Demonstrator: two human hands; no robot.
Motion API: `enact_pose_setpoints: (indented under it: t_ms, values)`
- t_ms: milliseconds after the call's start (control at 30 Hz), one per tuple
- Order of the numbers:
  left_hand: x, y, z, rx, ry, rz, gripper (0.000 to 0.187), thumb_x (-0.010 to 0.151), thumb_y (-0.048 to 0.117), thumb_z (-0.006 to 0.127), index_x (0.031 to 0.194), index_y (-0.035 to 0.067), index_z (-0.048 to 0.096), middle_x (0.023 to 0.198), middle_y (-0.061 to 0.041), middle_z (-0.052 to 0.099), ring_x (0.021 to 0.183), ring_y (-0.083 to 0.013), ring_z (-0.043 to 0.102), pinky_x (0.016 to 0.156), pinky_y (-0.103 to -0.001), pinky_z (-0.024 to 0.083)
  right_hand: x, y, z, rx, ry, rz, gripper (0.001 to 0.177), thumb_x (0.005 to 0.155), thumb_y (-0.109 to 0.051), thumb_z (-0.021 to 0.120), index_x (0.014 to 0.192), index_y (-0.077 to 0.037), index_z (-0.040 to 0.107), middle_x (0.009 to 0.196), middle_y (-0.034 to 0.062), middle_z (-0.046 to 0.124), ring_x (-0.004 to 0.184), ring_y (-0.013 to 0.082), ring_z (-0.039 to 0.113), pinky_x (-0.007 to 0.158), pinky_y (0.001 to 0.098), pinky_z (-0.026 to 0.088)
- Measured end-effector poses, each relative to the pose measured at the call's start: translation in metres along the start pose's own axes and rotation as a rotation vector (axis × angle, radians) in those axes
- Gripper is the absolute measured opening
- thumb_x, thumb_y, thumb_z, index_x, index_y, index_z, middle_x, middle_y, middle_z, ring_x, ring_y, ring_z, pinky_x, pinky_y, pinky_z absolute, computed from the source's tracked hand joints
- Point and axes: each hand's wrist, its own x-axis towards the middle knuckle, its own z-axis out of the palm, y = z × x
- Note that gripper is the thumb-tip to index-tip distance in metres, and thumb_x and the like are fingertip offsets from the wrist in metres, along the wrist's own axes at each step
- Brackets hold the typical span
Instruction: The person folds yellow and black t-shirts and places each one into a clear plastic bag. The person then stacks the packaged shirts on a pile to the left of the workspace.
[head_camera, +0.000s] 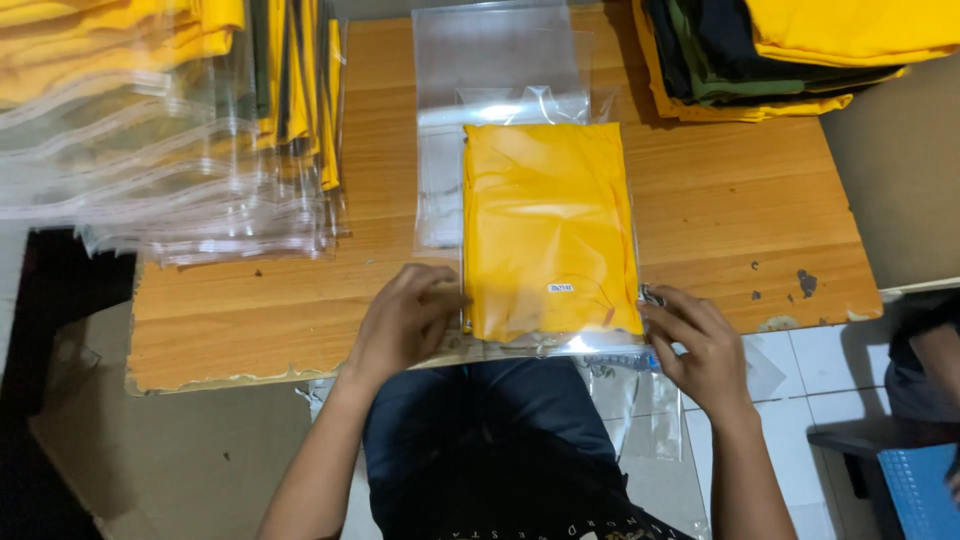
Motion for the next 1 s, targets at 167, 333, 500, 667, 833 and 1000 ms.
enact_pose_setpoints:
  t_ms: [167,333,500,667,833,1000]
  values:
    - [0.001,-0.002,-0.005,-0.031,-0.02,0.075,0.01,0.085,0.01,0.074,0.09,0.019,0.075,0.113,-0.002,0.067,0.108,-0.0316,0.063,0.086,-0.045,0.055,-0.005,0.011,0.015,0.004,0.021,-0.06,0.021,0.083,0.0,0.079,0.097,-0.015,0.081,0.11,0.006,0.077,0.086,0.0294,0.07,0.076,0.0393,0.056]
    - [0.006,-0.012,-0.001,-0.008,-0.002,0.124,0.009,0.084,0.017,0.079,0.091,0.022,0.078,0.112,0.002,0.067,0.108,-0.0264,0.062,0.088,-0.04,0.055,-0.011,0.023,0.022,-0.02,0.084,-0.114,0.02,0.084,0.0,0.079,0.096,-0.016,0.081,0.107,0.003,0.078,0.086,0.0275,0.071,0.08,0.0383,0.055]
    - [-0.002,-0.018,0.008,0.025,0.024,0.137,0.017,0.082,0.009,0.078,0.092,0.023,0.077,0.108,0.005,0.069,0.107,-0.024,0.064,0.087,-0.04,0.055,-0.012,0.029,0.025,0.043,0.131,-0.109,0.019,0.087,0.001,0.078,0.094,-0.016,0.082,0.106,0.0011,0.079,0.089,0.0256,0.071,0.083,0.0362,0.053]
    - [0.022,-0.006,0.011,-0.074,0.276,0.126,0.016,0.086,0.011,0.079,0.096,0.023,0.078,0.11,0.004,0.071,0.102,-0.0271,0.066,0.086,-0.042,0.056,0.005,0.032,0.029,0.194,0.29,-0.122,0.02,0.088,0.007,0.075,0.097,-0.01,0.082,0.102,0.0091,0.079,0.089,0.031,0.072,0.085,0.0408,0.054]
    - [0.083,0.003,0.001,-0.089,0.607,0.157,0.013,0.092,0.003,0.074,0.093,0.015,0.079,0.092,-0.005,0.072,0.086,-0.0309,0.069,0.082,-0.047,0.057,0.058,0.048,0.017,0.263,0.482,-0.259,0.018,0.094,0.018,0.06,0.096,0.01,0.076,0.095,0.0288,0.073,0.079,0.0456,0.066,0.079,0.051,0.053]
    - [0.17,0.025,-0.043,-0.232,0.783,0.138,0.016,0.105,0.016,0.063,0.109,0.002,0.07,0.099,-0.012,0.066,0.094,-0.027,0.062,0.083,-0.039,0.052,0.152,0.024,-0.021,0.432,0.649,-0.226,0.024,0.113,-0.008,0.069,0.1,0.013,0.066,0.095,0.018,0.054,0.089,0.0293,0.053,0.08,0.0416,0.046]
